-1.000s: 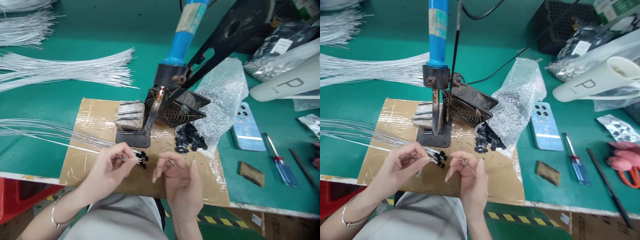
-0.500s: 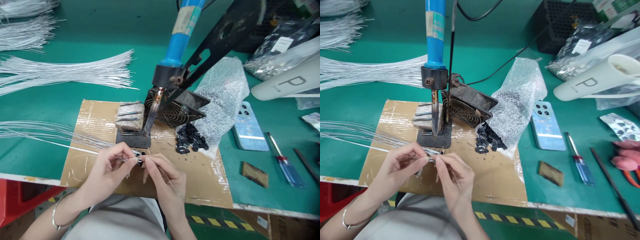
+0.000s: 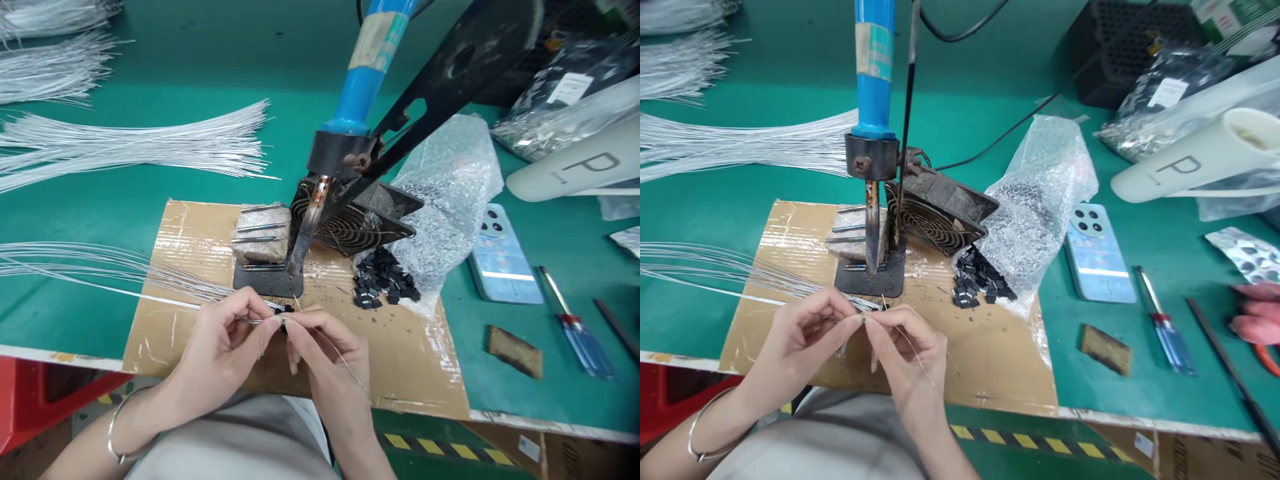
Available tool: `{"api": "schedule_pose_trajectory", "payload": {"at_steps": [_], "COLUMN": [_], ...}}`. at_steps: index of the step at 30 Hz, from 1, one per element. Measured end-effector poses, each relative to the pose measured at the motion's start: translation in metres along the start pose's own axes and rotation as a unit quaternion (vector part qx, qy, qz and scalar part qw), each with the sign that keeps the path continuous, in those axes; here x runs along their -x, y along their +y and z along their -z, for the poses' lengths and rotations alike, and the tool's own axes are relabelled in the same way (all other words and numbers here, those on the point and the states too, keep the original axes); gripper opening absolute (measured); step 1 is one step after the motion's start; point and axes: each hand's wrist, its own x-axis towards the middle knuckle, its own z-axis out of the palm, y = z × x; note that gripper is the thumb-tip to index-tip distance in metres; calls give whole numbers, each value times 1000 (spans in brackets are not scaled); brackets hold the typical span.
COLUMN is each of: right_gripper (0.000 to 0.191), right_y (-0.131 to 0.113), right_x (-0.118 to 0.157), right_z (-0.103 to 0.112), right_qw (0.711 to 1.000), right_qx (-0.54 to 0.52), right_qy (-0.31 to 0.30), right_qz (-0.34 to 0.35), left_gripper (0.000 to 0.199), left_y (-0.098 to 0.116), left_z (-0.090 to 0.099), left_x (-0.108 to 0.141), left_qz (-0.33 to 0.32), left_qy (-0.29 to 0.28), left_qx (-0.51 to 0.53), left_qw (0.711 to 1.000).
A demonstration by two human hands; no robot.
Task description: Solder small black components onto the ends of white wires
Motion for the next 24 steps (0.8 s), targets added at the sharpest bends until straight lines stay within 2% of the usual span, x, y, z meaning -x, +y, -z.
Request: {"api": "schedule_pose_trajectory", "payload": {"at_steps": [11,19,24], "right_gripper": [13,24,23], "right_y": [-2,-11,-9], "right_x": [-1,-5,-6], "right_z": [5,13,9], "right_qw": [999,994,992], "right_qx": [-26,-9,-37], "right_qy": [-12,-38,-35], "right_qz": [-35,-106,-113], "left_gripper": [25,25,25], "left_y": [0,3,1], "left_z": [-1,1,-1], "left_x": [0,-3,-1], "left_qz": [-2,10,4], "left_qy": [-11,-31,-14], "left_qx": [-24,-15,-26], "left_qw": [1000,999,1000]}}
